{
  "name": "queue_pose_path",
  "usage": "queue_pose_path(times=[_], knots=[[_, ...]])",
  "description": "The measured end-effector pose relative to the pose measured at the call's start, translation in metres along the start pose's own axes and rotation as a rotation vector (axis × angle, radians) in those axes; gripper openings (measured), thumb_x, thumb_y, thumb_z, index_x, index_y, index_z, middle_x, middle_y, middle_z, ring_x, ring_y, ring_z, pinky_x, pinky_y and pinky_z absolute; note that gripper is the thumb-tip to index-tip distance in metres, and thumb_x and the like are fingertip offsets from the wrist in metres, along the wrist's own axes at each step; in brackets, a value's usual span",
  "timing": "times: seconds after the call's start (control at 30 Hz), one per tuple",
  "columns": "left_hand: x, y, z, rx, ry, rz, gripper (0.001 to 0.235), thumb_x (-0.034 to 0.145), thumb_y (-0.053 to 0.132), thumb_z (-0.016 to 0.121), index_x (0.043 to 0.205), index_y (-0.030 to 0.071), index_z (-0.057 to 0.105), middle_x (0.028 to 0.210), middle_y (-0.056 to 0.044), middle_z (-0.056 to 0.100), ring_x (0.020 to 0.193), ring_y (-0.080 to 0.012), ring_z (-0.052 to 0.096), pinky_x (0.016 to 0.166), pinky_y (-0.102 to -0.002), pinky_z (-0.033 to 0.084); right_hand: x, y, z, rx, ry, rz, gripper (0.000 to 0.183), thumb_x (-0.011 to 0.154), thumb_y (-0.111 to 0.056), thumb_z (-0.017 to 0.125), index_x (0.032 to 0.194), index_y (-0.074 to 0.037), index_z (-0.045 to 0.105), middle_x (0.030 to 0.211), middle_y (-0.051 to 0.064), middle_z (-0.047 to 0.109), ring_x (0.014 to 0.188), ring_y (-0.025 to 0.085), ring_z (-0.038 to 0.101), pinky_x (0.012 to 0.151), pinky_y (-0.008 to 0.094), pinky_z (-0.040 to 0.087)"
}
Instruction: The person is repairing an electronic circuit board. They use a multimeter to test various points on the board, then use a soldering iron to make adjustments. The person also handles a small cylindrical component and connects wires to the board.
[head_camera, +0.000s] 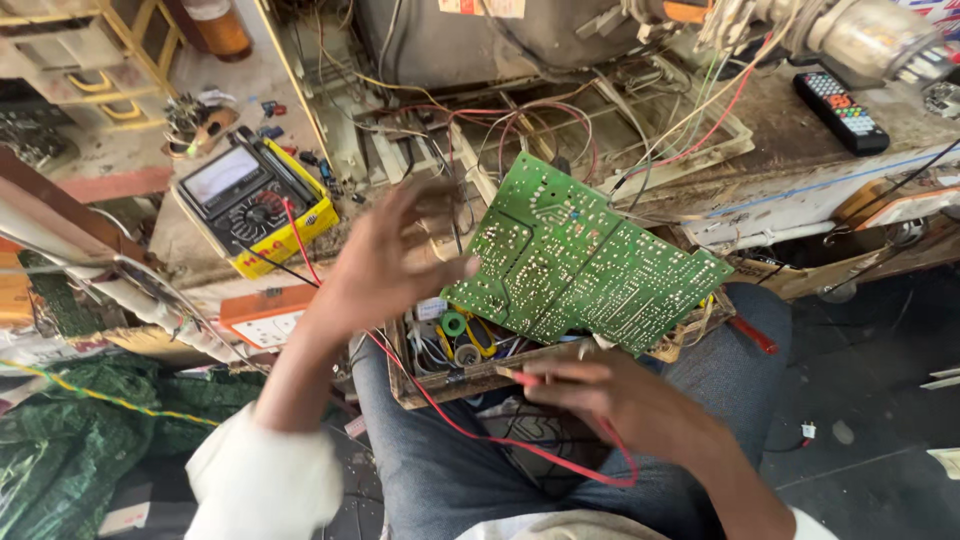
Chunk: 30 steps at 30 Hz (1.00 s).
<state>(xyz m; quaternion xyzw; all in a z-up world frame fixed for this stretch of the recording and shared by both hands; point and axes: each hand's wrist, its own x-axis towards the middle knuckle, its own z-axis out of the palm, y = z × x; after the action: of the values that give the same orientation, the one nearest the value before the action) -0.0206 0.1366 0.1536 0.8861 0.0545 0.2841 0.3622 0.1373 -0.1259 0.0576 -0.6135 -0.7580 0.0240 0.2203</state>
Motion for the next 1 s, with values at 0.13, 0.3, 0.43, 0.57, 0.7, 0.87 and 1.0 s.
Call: queue_pose_path(times=[0.13, 0.3, 0.43, 0.57, 0.7, 0.87, 1.0], knots=[[0.075, -0.017, 0.023, -0.249, -0.157, -0.015, 0.090, 0.084, 0.036, 0.085, 0.154, 0.006, 0.035, 0.146, -0.021, 0.057, 0.134, -0.0312, 0.059, 0.112, -0.043, 0.051, -0.028, 0.001, 0.019, 0.125, -0.244, 0.202, 0.043, 0.086, -0.007, 0.061, 0.128, -0.010, 0.069, 0.135, 0.007, 0.068, 0.116, 0.031, 0.065, 0.095, 0.041, 0.051], [0.101, -0.035, 0.030, -0.397, -0.317, -0.214, 0.088, 0.078, 0.027, 0.074, 0.155, 0.017, 0.032, 0.141, -0.016, 0.055, 0.121, -0.0319, 0.066, 0.093, -0.046, 0.056, -0.053, 0.023, 0.018, 0.146, -0.286, 0.274, 0.035, 0.093, -0.017, 0.058, 0.125, -0.006, 0.068, 0.132, 0.008, 0.069, 0.119, 0.030, 0.066, 0.099, 0.039, 0.050], [0.101, -0.046, 0.038, -0.312, -0.340, 0.007, 0.072, 0.085, 0.021, 0.067, 0.153, 0.013, 0.046, 0.147, -0.012, 0.058, 0.131, -0.0258, 0.059, 0.109, -0.037, 0.051, -0.059, 0.026, -0.001, 0.112, -0.126, 0.237, 0.033, 0.090, -0.015, 0.066, 0.121, -0.009, 0.074, 0.127, 0.009, 0.072, 0.113, 0.029, 0.068, 0.092, 0.040, 0.052], [0.102, -0.050, 0.045, -0.466, -0.318, 0.034, 0.062, 0.084, 0.017, 0.066, 0.144, 0.006, 0.052, 0.136, -0.010, 0.061, 0.126, -0.0211, 0.060, 0.105, -0.035, 0.053, -0.041, 0.017, -0.043, 0.086, 0.269, 0.081, 0.030, 0.085, -0.013, 0.075, 0.115, -0.013, 0.077, 0.119, 0.004, 0.079, 0.103, 0.019, 0.076, 0.086, 0.033, 0.057], [0.101, -0.054, 0.051, -0.609, -0.271, 0.048, 0.053, 0.084, 0.013, 0.068, 0.133, 0.000, 0.058, 0.123, -0.007, 0.064, 0.116, -0.0173, 0.062, 0.101, -0.033, 0.054, -0.009, 0.017, -0.086, -0.020, 0.583, 0.174, 0.024, 0.092, -0.006, 0.074, 0.116, -0.009, 0.075, 0.117, 0.008, 0.077, 0.101, 0.019, 0.076, 0.085, 0.030, 0.061], [0.101, -0.062, 0.054, -0.752, -0.234, 0.032, 0.047, 0.082, 0.005, 0.074, 0.127, 0.001, 0.061, 0.115, -0.006, 0.066, 0.107, -0.0153, 0.064, 0.095, -0.031, 0.056, 0.044, 0.038, -0.105, -0.099, 0.666, 0.177, 0.031, 0.100, -0.015, 0.074, 0.128, 0.000, 0.070, 0.126, 0.017, 0.073, 0.115, 0.028, 0.072, 0.098, 0.037, 0.057], [0.100, -0.068, 0.057, -0.850, -0.227, 0.023, 0.046, 0.081, 0.001, 0.076, 0.124, 0.002, 0.061, 0.115, -0.006, 0.066, 0.107, -0.0155, 0.064, 0.095, -0.030, 0.056, 0.076, 0.061, -0.109, -0.136, 0.529, 0.118, 0.054, 0.096, -0.020, 0.080, 0.141, 0.003, 0.061, 0.133, 0.024, 0.068, 0.120, 0.036, 0.068, 0.099, 0.045, 0.052]])
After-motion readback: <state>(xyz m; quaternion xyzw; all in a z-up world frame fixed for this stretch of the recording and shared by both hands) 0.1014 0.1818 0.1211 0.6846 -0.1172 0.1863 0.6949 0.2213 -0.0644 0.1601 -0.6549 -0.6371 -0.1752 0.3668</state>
